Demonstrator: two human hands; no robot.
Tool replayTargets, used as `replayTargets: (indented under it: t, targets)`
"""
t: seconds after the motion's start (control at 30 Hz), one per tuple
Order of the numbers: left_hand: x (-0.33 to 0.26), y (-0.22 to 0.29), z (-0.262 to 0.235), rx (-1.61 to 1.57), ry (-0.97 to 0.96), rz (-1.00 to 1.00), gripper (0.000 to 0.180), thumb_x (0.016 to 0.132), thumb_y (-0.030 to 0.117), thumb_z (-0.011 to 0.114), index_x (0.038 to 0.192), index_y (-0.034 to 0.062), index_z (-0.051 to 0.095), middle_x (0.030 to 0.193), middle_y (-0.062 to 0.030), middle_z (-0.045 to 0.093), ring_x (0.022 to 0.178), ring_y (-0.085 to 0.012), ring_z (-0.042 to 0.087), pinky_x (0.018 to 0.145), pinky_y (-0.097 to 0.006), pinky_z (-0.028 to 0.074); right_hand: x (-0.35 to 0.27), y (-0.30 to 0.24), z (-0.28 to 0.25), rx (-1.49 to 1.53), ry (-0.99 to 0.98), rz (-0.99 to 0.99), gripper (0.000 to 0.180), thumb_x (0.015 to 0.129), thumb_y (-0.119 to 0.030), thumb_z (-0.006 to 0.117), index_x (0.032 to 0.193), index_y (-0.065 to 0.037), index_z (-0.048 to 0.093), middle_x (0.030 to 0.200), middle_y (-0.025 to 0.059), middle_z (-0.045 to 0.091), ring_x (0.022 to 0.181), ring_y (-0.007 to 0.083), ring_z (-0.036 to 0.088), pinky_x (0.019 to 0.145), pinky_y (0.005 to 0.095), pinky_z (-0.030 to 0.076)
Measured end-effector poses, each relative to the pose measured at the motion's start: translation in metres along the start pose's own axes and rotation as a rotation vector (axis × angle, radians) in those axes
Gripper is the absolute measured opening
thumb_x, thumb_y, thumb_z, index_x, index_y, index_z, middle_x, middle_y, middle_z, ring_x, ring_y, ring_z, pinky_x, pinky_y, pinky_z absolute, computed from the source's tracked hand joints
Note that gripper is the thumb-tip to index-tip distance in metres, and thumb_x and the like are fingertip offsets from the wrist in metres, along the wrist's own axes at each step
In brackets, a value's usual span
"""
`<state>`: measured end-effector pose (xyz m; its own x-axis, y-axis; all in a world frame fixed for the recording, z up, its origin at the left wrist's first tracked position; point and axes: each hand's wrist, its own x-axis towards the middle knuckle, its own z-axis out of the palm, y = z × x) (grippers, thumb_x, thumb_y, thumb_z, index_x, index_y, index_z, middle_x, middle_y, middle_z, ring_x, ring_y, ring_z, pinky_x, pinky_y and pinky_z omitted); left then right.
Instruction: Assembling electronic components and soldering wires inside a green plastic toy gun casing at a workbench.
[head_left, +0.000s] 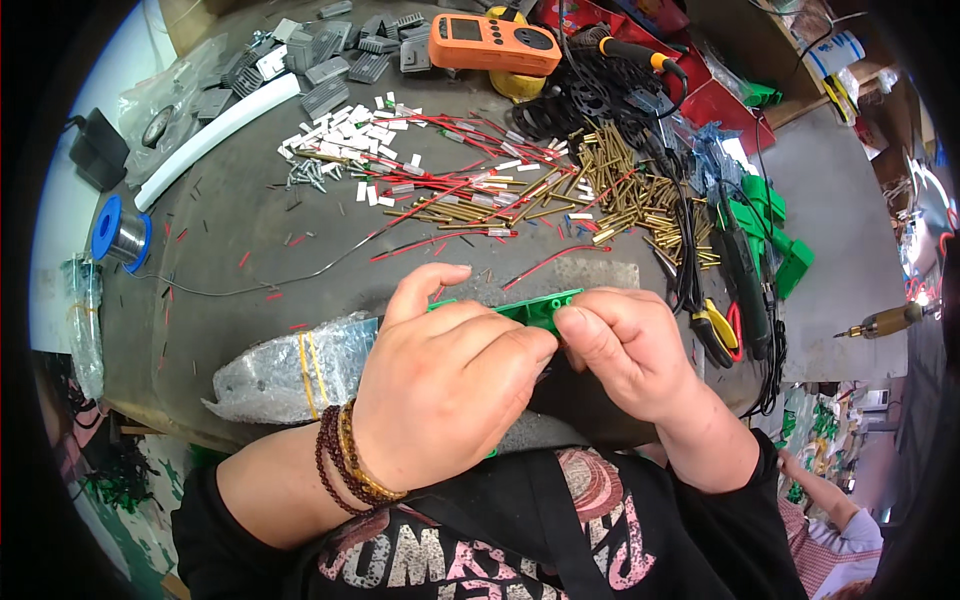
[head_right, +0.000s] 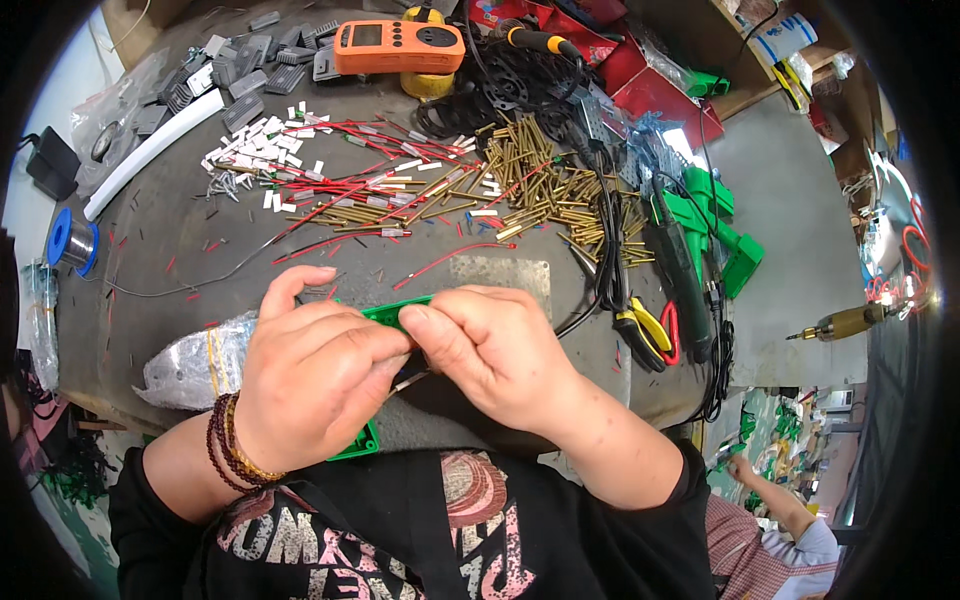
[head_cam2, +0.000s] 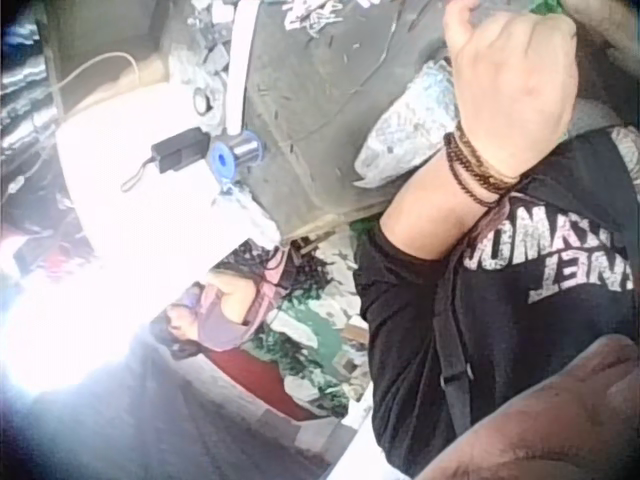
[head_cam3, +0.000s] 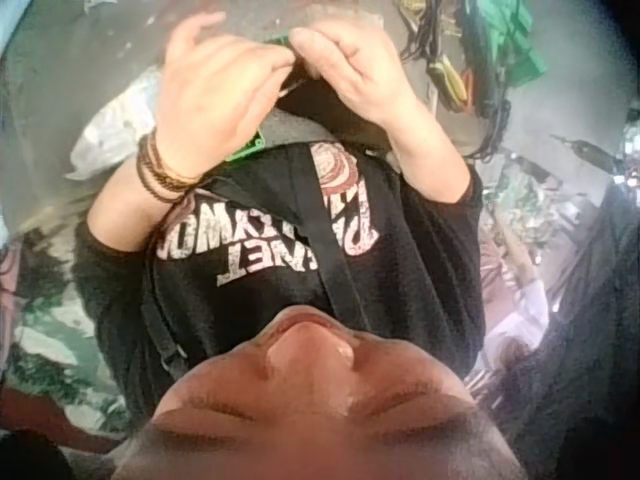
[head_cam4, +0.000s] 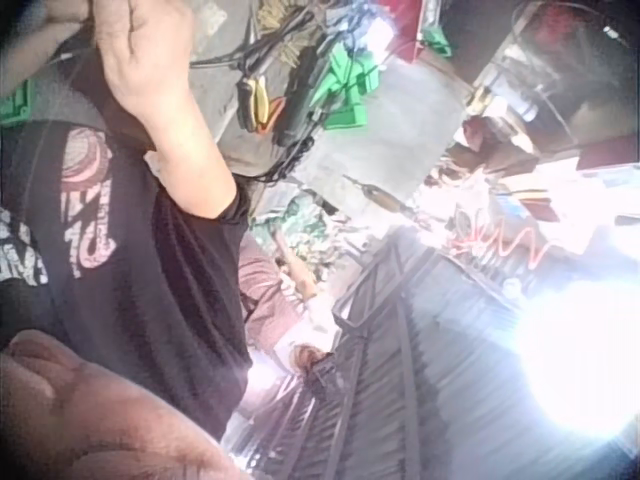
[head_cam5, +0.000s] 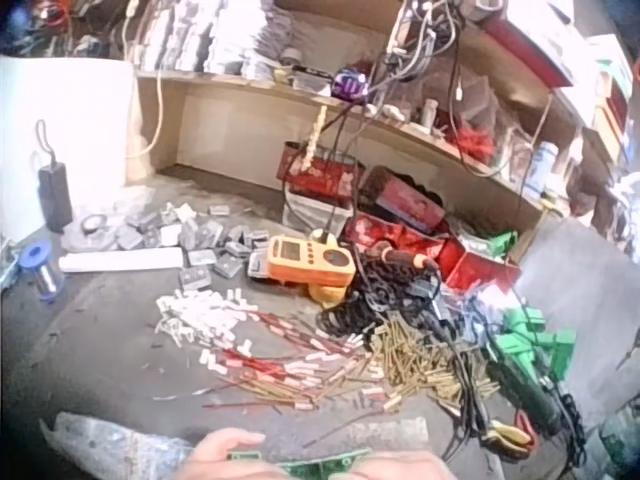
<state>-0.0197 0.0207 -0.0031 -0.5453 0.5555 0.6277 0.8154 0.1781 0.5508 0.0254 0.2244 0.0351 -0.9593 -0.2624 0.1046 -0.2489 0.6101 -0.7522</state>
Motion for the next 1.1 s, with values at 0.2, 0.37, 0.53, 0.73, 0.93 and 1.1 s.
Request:
replayTargets:
  t: [0.2,0.37,0.53,0.73,0.93,1.1]
  targets:
    - [0.001,0.000,0.001,-0.051,0.002,-0.035,0.016,0.076,0.004,0.074,0.089,0.0079,0.067,0.077,-0.0029,0.067,0.069,-0.0208,0.064,0.093,-0.048,0.042,-0.003,0.004,0.005,0.002,0.101,-0.162,0.017,0.092,-0.014,0.068,0.084,-0.002,0.059,0.071,0.0096,0.054,0.064,0.0268,0.054,0.058,0.0369,0.044]
    - [0.002,0.000,0.000,-0.009,-0.025,-0.007,0.016,0.076,0.004,0.075,0.089,0.0081,0.068,0.076,-0.0019,0.067,0.069,-0.0204,0.063,0.093,-0.049,0.042,-0.003,0.005,0.009,0.001,0.100,-0.107,0.021,0.094,-0.011,0.064,0.077,-0.002,0.056,0.064,0.0099,0.050,0.058,0.0269,0.050,0.054,0.0371,0.041]
    - [0.001,0.000,0.001,-0.016,-0.028,-0.003,0.016,0.075,0.004,0.074,0.090,0.0079,0.068,0.076,-0.0019,0.066,0.069,-0.0203,0.063,0.093,-0.049,0.043,-0.008,0.006,0.010,0.129,0.078,0.043,0.033,0.096,-0.013,0.062,0.067,-0.002,0.050,0.056,0.0092,0.045,0.049,0.0231,0.045,0.049,0.0363,0.037]
    - [-0.001,0.001,0.002,-0.015,-0.042,0.002,0.018,0.074,0.003,0.074,0.090,0.0075,0.068,0.075,-0.0025,0.065,0.069,-0.0210,0.062,0.094,-0.051,0.042,-0.010,-0.001,0.006,0.254,0.035,0.208,0.037,0.099,-0.017,0.060,0.065,-0.001,0.053,0.056,0.0052,0.048,0.051,0.0108,0.043,0.048,0.0318,0.036]
    - [-0.003,-0.003,0.003,-0.012,-0.025,0.002,0.019,0.073,0.003,0.073,0.090,0.0075,0.068,0.075,-0.0037,0.065,0.068,-0.0218,0.062,0.094,-0.051,0.042,-0.008,0.004,0.000,0.357,0.155,0.289,0.039,0.099,-0.015,0.058,0.063,-0.004,0.051,0.056,-0.0031,0.048,0.053,0.0055,0.041,0.047,0.0273,0.033]
    - [0.000,-0.003,0.002,-0.035,-0.030,-0.033,0.017,0.074,0.002,0.073,0.088,0.0079,0.068,0.074,-0.0036,0.065,0.068,-0.0221,0.062,0.094,-0.051,0.042,-0.042,0.027,-0.073,0.315,-0.050,0.426,0.012,0.089,-0.007,0.069,0.079,-0.004,0.063,0.069,0.0004,0.062,0.062,0.0121,0.059,0.057,0.0271,0.046]
